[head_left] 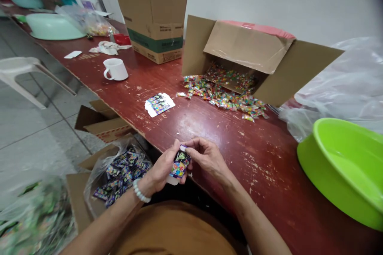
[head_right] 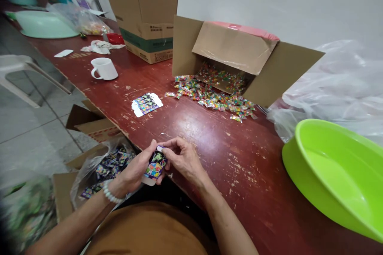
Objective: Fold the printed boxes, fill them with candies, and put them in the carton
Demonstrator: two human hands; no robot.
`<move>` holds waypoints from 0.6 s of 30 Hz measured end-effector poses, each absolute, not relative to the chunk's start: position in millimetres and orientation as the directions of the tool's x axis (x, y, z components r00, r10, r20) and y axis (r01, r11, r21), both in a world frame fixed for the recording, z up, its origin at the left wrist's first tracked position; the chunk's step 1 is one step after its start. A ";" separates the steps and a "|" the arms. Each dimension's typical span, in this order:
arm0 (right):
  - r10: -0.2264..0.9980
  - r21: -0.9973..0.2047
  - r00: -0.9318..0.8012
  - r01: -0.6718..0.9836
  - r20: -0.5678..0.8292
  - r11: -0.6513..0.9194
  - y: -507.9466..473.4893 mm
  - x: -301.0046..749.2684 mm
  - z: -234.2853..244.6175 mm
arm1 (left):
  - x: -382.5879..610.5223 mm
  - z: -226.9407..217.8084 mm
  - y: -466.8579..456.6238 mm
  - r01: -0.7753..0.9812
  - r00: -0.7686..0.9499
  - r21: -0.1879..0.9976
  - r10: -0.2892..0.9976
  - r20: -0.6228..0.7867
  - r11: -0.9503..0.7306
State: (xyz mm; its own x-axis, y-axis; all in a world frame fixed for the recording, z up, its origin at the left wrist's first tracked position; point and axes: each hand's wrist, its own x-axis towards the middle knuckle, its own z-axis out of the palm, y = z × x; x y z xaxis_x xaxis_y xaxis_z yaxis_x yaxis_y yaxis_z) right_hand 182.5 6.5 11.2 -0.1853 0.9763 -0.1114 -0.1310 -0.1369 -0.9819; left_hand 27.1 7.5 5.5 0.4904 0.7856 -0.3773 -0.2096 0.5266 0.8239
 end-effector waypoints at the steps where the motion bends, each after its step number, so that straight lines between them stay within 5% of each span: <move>1: 0.974 -0.979 -0.185 -0.128 -0.132 -0.157 8.2 181.7 13.0 | 27.1 4.0 7.6 -0.192 0.489 0.835 0.788 -0.374 0.515; 8: 0.979 -0.961 -0.140 -0.213 -0.150 -0.177 10.0 179.2 10.1 | 22.2 -4.0 8.5 -0.131 0.504 0.884 0.798 -0.330 0.448; 15: 0.903 -0.945 -0.337 0.092 0.268 0.315 -3.4 195.3 11.1 | 24.6 -4.0 5.9 -0.211 0.443 0.877 0.842 -0.307 0.431; 18: 0.847 -0.868 -0.442 0.247 0.294 0.430 19.3 202.0 9.0 | 23.4 0.8 3.1 -0.285 0.381 0.843 0.861 -0.338 0.457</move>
State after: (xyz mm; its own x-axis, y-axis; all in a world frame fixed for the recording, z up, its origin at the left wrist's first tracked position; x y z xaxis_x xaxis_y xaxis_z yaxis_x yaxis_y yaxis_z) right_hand 202.0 19.3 9.0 -0.4424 0.8473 0.2938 0.2474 0.4303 -0.8681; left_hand 23.4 3.1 0.8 0.3813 0.8606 -0.3375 -0.2852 0.4568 0.8426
